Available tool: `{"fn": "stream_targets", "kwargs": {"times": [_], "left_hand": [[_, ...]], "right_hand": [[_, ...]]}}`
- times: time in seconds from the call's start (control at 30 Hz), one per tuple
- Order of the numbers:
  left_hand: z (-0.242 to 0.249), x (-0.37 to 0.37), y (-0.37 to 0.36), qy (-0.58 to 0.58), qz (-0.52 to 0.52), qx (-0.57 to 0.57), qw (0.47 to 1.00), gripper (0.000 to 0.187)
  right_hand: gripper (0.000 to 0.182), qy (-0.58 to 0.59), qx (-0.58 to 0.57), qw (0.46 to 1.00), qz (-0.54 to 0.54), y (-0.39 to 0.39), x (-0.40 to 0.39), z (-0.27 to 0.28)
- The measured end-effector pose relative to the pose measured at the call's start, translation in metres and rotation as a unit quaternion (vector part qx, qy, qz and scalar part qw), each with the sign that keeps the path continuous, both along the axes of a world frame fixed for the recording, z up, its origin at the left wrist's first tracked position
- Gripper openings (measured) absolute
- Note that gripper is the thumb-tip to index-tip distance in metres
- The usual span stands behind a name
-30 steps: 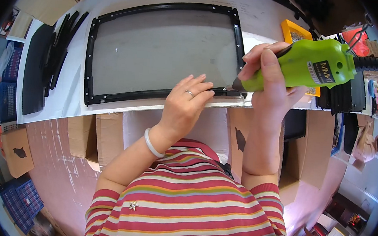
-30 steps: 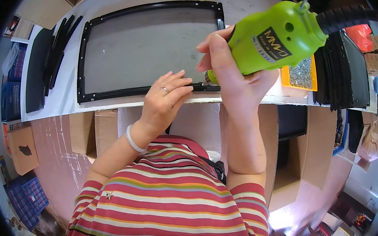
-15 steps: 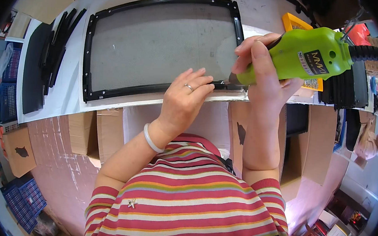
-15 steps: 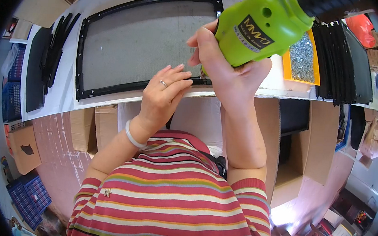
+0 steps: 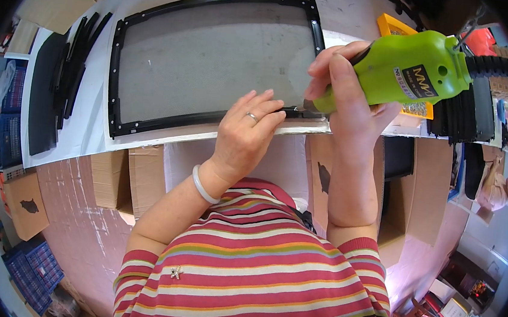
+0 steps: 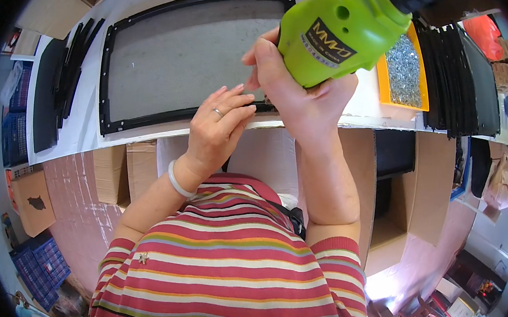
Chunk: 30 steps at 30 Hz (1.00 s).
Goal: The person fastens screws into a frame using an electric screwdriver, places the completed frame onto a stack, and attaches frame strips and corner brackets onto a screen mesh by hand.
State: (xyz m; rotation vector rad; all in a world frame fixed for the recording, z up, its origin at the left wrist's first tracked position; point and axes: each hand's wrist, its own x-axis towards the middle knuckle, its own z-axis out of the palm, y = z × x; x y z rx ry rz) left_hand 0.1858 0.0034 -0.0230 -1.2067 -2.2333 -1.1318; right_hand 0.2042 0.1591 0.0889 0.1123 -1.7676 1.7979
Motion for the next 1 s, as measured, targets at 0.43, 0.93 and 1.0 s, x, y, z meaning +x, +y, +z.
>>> {"fn": "stream_targets", "kwargs": {"times": [0.43, 0.93, 1.0], "left_hand": [[-0.0026, 0.0014, 0.0047, 0.011, 0.024, -0.001, 1.000, 0.016], [-0.0018, 0.0027, 0.0045, 0.013, 0.034, -0.009, 0.999, 0.014], [-0.0019, 0.0031, 0.0044, 0.016, 0.036, -0.011, 0.999, 0.014]], "right_hand": [[0.005, -0.048, -0.033, 0.998, 0.013, -0.0025, -0.0030, 0.0012], [0.004, -0.006, -0.024, 1.000, 0.002, 0.0004, 0.0021, -0.0025], [0.005, -0.002, -0.034, 0.999, 0.006, 0.0000, 0.0023, -0.0022]]}}
